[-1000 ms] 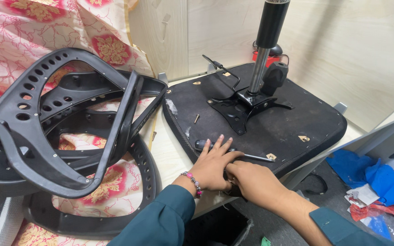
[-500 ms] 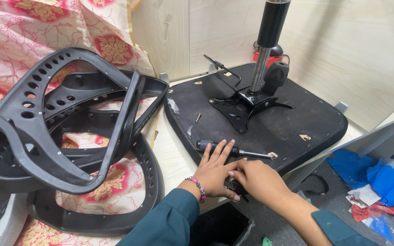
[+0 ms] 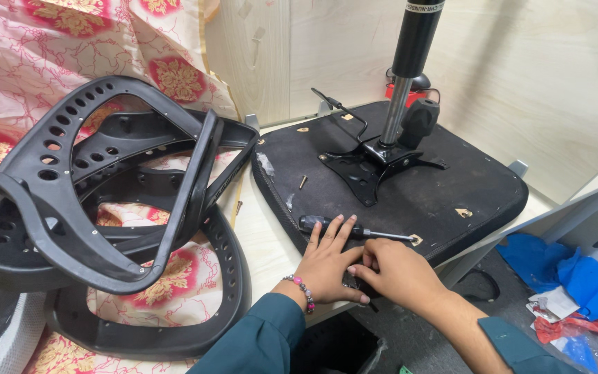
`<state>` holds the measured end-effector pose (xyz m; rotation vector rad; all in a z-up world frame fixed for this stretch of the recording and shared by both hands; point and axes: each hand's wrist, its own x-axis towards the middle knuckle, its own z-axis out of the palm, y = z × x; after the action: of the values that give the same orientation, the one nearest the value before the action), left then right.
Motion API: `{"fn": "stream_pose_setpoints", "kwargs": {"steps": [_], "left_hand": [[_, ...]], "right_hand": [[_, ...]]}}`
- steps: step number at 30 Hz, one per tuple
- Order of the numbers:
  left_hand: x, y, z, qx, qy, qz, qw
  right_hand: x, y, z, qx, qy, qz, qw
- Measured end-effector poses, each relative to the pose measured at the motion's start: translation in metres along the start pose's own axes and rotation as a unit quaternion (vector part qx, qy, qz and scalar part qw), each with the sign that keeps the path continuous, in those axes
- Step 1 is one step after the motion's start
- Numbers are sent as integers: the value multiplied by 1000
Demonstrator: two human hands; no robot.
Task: The person uses a screwdriver to tighten screws into the base of an office chair. They repeatedly position and turn the screwdriver to secure the screws in place.
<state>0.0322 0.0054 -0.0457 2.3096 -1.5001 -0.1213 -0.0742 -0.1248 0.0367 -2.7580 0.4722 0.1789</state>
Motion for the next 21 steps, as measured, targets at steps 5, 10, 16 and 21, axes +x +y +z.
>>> {"fn": "stream_pose_setpoints", "kwargs": {"steps": [5, 10, 16, 21], "left_hand": [[-7, 6, -3, 3, 58, 21, 998], [-23, 15, -5, -49, 137, 18, 989], [-43, 30, 1, -108, 301, 18, 947], [-45, 37, -1, -194, 256, -43, 946]], "right_hand": [[0, 1, 9, -10, 49, -96, 994], [-5, 5, 14, 49, 83, -188, 977], [-11, -4, 10, 77, 90, -100, 988], [-9, -3, 15, 52, 110, -41, 992]]}}
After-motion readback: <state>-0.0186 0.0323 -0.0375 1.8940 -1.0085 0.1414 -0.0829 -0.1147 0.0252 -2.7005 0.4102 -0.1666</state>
